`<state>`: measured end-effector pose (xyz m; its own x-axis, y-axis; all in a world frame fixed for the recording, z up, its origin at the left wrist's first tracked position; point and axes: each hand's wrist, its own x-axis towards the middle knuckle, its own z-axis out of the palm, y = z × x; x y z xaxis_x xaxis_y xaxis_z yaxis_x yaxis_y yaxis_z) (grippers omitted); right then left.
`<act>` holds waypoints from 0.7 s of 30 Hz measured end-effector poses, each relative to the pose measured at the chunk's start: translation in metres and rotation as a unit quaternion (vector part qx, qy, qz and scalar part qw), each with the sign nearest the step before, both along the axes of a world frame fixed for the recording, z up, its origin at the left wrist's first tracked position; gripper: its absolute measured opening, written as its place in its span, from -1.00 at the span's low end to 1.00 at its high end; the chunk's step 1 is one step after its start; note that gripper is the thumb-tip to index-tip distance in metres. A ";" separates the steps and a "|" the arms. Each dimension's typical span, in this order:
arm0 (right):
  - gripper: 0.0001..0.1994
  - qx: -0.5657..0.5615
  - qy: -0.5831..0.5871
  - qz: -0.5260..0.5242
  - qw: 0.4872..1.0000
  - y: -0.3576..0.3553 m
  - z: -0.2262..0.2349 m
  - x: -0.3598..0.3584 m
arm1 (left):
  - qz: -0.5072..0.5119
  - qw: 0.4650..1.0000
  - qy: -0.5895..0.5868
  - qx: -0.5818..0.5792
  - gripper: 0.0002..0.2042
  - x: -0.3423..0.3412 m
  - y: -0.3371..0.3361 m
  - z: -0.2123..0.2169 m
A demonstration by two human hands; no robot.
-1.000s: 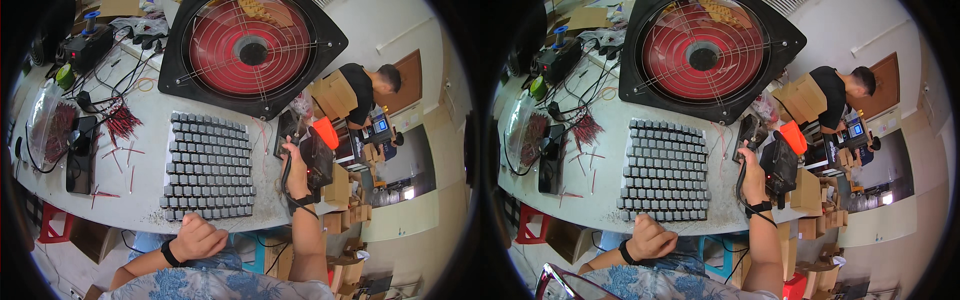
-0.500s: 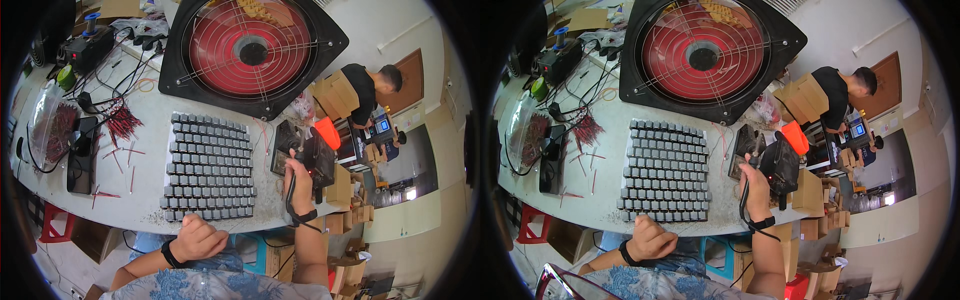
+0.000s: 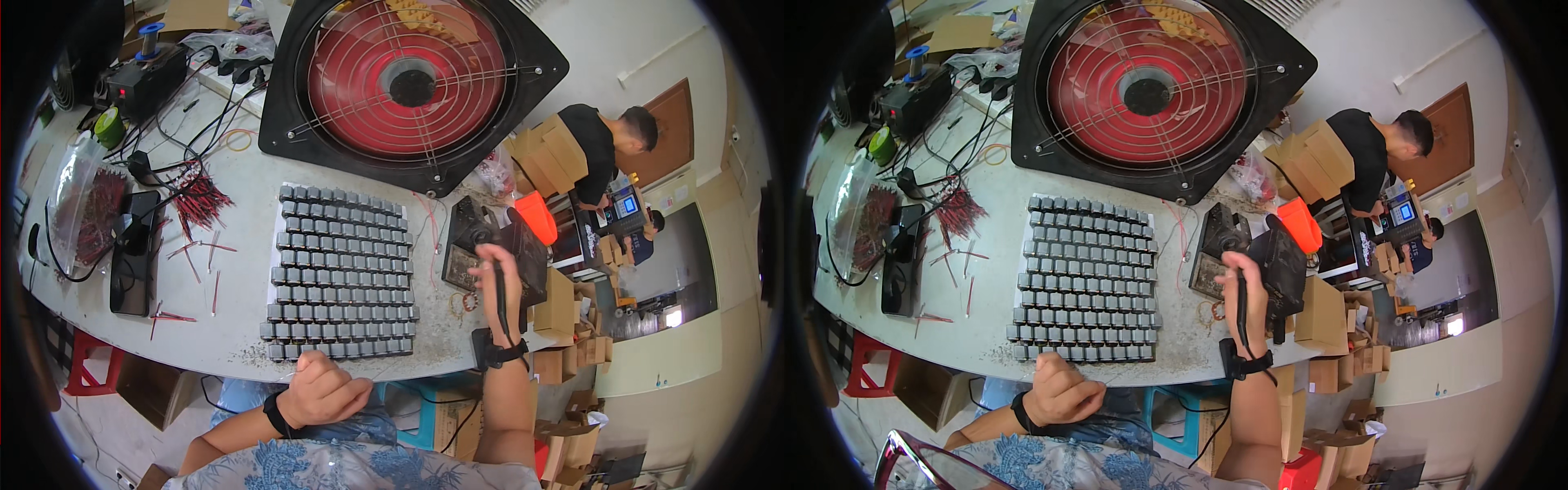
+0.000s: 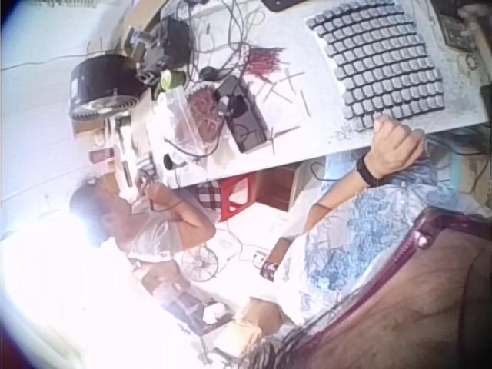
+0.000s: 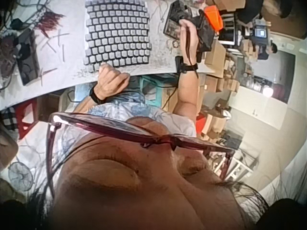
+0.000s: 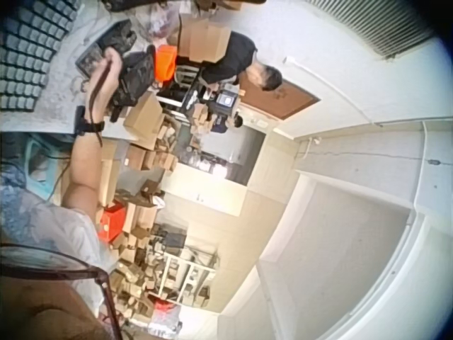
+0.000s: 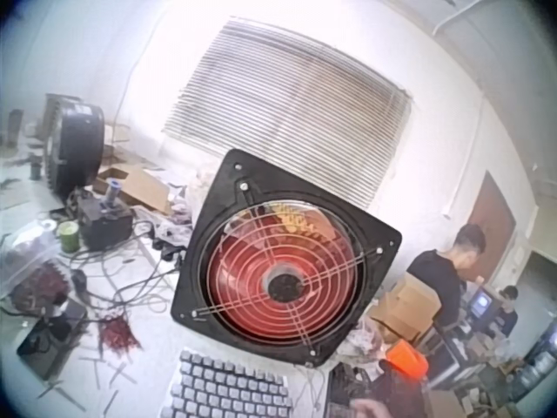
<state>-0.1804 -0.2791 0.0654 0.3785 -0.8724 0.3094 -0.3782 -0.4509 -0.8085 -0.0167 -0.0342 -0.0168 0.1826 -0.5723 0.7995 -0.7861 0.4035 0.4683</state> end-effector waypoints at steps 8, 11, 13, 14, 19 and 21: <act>-0.70 -0.001 -0.018 0.012 1.000 0.001 -0.006 -0.004 | -0.054 0.997 0.007 -0.048 -0.74 0.002 0.005 -0.009; -0.66 -0.040 -0.097 0.001 0.995 0.002 -0.009 -0.003 | -0.068 0.996 -0.001 -0.053 -0.70 0.004 0.002 -0.011; -0.63 -0.082 -0.141 0.008 0.987 0.013 -0.005 -0.003 | -0.090 0.995 0.005 -0.045 -0.69 0.006 0.005 -0.012; -0.60 -0.077 -0.144 0.008 0.987 0.016 -0.002 -0.003 | -0.087 0.996 -0.002 -0.034 -0.69 0.007 0.005 -0.012; -0.53 -0.105 -0.125 0.010 0.987 0.042 -0.002 -0.031 | -0.080 0.995 0.001 -0.062 -0.68 0.001 -0.001 -0.011; -0.57 -0.140 -0.179 -0.019 0.974 0.051 -0.006 -0.036 | -0.066 0.996 -0.002 -0.067 -0.68 0.001 -0.001 -0.013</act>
<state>-0.2167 -0.2281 0.0598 0.1722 -0.7467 0.6425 -0.1163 -0.6631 -0.7394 -0.0161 -0.0355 -0.0294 0.1096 -0.4798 0.8705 -0.7232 0.5623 0.4010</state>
